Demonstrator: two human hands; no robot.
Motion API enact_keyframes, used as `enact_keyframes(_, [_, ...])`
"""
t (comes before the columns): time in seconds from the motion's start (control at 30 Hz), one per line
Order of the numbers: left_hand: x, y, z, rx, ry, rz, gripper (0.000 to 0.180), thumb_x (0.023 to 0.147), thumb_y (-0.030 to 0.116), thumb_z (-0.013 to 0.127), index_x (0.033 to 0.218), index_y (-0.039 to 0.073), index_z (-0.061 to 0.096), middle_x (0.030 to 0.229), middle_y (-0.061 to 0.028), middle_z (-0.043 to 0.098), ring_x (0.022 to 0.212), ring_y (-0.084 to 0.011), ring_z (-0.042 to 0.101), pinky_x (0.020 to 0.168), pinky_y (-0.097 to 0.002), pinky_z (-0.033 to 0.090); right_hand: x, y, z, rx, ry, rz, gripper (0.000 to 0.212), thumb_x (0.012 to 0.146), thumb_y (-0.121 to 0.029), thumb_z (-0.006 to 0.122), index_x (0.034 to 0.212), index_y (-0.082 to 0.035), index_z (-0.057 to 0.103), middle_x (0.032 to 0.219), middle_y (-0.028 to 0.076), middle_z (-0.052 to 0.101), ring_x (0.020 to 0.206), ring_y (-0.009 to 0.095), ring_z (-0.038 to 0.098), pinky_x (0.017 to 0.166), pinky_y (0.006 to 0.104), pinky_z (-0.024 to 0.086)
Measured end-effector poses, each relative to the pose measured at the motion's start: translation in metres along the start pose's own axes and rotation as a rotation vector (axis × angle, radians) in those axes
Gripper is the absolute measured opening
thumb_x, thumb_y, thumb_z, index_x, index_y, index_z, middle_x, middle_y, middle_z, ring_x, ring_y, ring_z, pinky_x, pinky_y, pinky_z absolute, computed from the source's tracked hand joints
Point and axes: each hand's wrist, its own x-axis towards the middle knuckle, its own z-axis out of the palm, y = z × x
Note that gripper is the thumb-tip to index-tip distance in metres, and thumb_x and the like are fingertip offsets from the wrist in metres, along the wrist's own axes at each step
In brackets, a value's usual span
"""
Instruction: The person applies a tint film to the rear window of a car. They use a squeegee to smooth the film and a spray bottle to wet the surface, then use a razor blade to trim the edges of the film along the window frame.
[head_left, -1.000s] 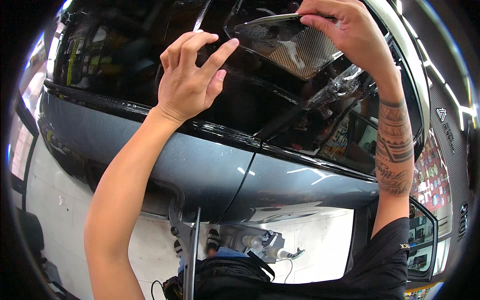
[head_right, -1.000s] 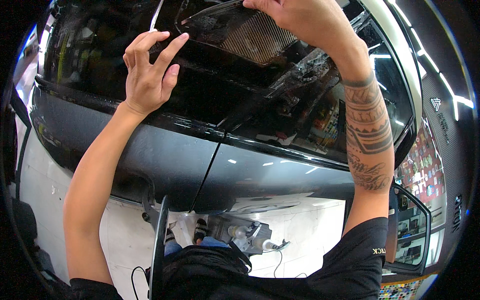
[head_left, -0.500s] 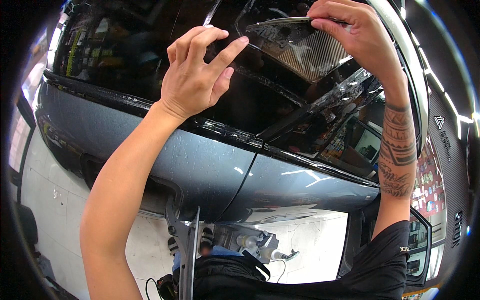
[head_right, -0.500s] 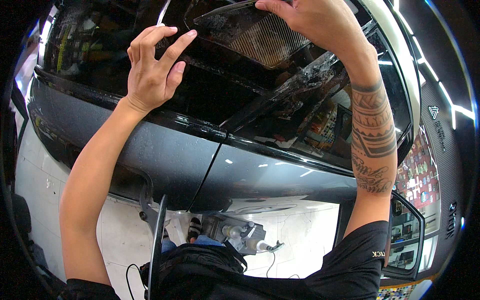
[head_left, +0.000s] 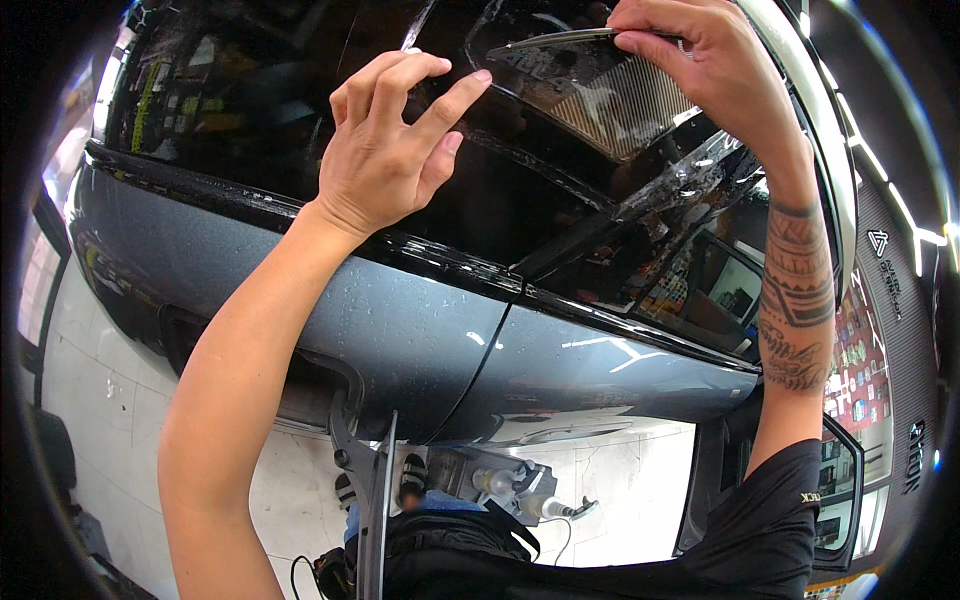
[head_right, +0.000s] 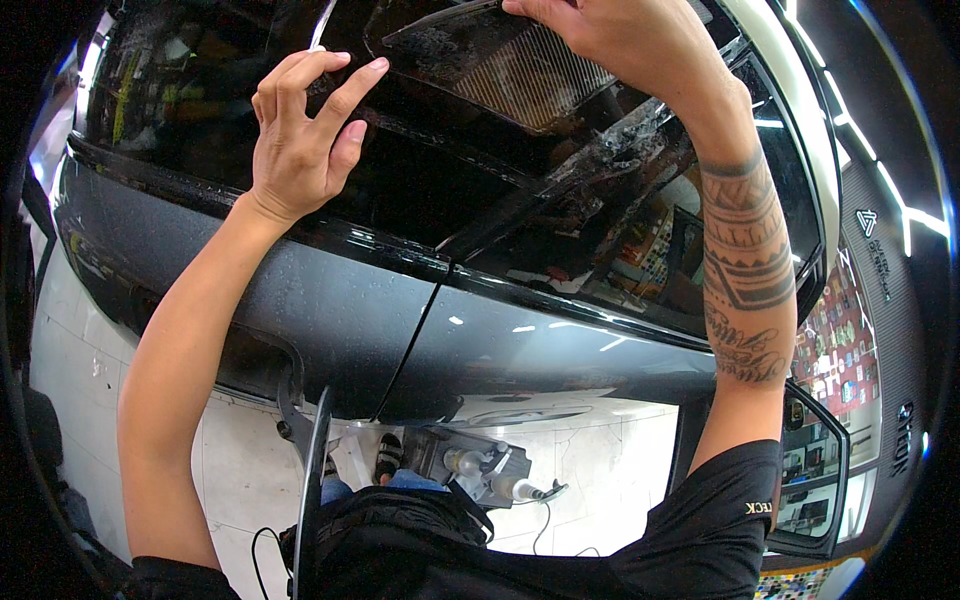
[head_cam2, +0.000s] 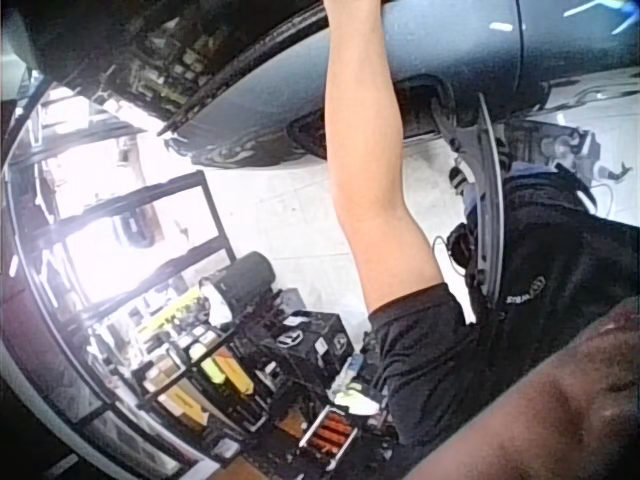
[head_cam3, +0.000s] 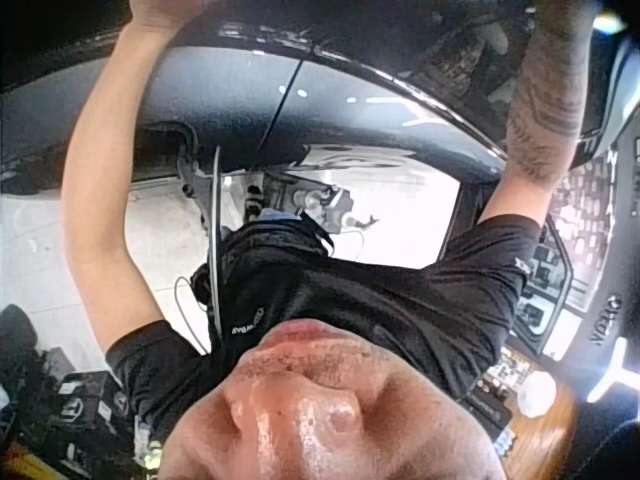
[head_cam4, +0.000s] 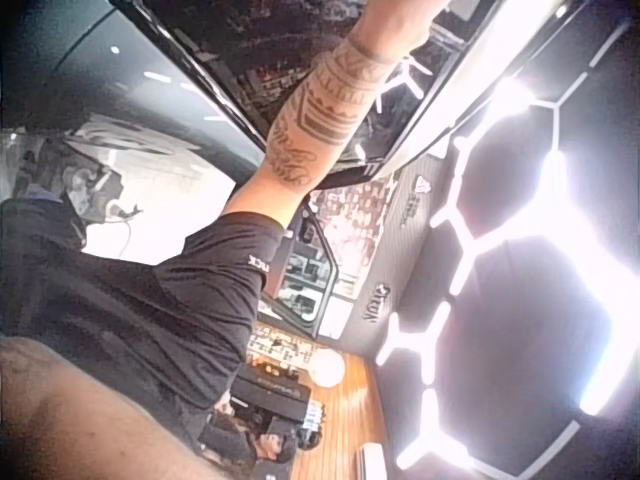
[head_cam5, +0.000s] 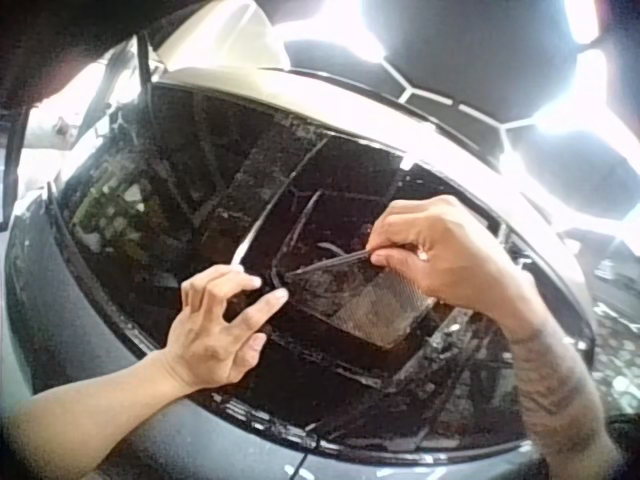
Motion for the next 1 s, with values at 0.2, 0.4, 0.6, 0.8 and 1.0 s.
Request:
enact_keyframes(0.2, [0.0, 0.0, 0.0, 0.002, -0.01, -0.001, 0.051, 0.08, 0.024, 0.063, 0.13, 0.027, 0.053, 0.128, -0.008, 0.043, 0.122, -0.0257, 0.036, 0.098, -0.0392, 0.033, 0.001, 0.001, 0.0, 0.008, 0.004, -0.01, 0.01, 0.078, -0.004, 0.069, 0.085, 0.003, 0.069, 0.083, 0.012, 0.068, 0.067, 0.021, 0.064, 0.062, 0.0293, 0.052])
enact_keyframes(0.4, [0.001, 0.0, -0.001, -0.025, 0.007, 0.007, 0.047, 0.085, 0.021, 0.054, 0.131, 0.023, 0.054, 0.125, -0.0067, 0.043, 0.12, -0.0249, 0.038, 0.098, -0.0368, 0.029, 0.002, -0.003, -0.002, 0.025, -0.001, 0.02, 0.01, 0.078, -0.004, 0.07, 0.086, 0.002, 0.069, 0.083, 0.012, 0.069, 0.067, 0.02, 0.064, 0.063, 0.0285, 0.052])
enact_keyframes(0.6, [0.001, 0.001, -0.001, -0.026, 0.009, 0.011, 0.047, 0.084, 0.02, 0.055, 0.131, 0.023, 0.054, 0.125, -0.0071, 0.043, 0.12, -0.025, 0.038, 0.099, -0.0369, 0.028, 0.0, 0.002, -0.002, 0.008, -0.009, 0.003, 0.01, 0.078, -0.004, 0.07, 0.087, 0.001, 0.07, 0.084, 0.011, 0.069, 0.068, 0.019, 0.064, 0.063, 0.0281, 0.053])
enact_keyframes(0.8, [0.0, 0.001, -0.001, -0.016, 0.004, 0.009, 0.047, 0.084, 0.02, 0.055, 0.131, 0.023, 0.054, 0.125, -0.0072, 0.043, 0.12, -0.0253, 0.037, 0.099, -0.0369, 0.028, 0.0, 0.003, 0.0, 0.008, 0.0, -0.018, 0.01, 0.078, -0.005, 0.07, 0.087, 0.001, 0.07, 0.084, 0.011, 0.069, 0.069, 0.019, 0.065, 0.063, 0.0282, 0.053])
enact_keyframes(1.0, [0.003, 0.003, -0.002, -0.027, 0.01, 0.004, 0.047, 0.084, 0.019, 0.056, 0.13, 0.022, 0.054, 0.125, -0.0069, 0.043, 0.12, -0.0252, 0.038, 0.099, -0.0365, 0.028, 0.004, -0.01, -0.01, -0.045, -0.056, 0.049, 0.009, 0.078, -0.005, 0.07, 0.084, 0.001, 0.07, 0.08, 0.011, 0.068, 0.065, 0.018, 0.063, 0.06, 0.0286, 0.052])
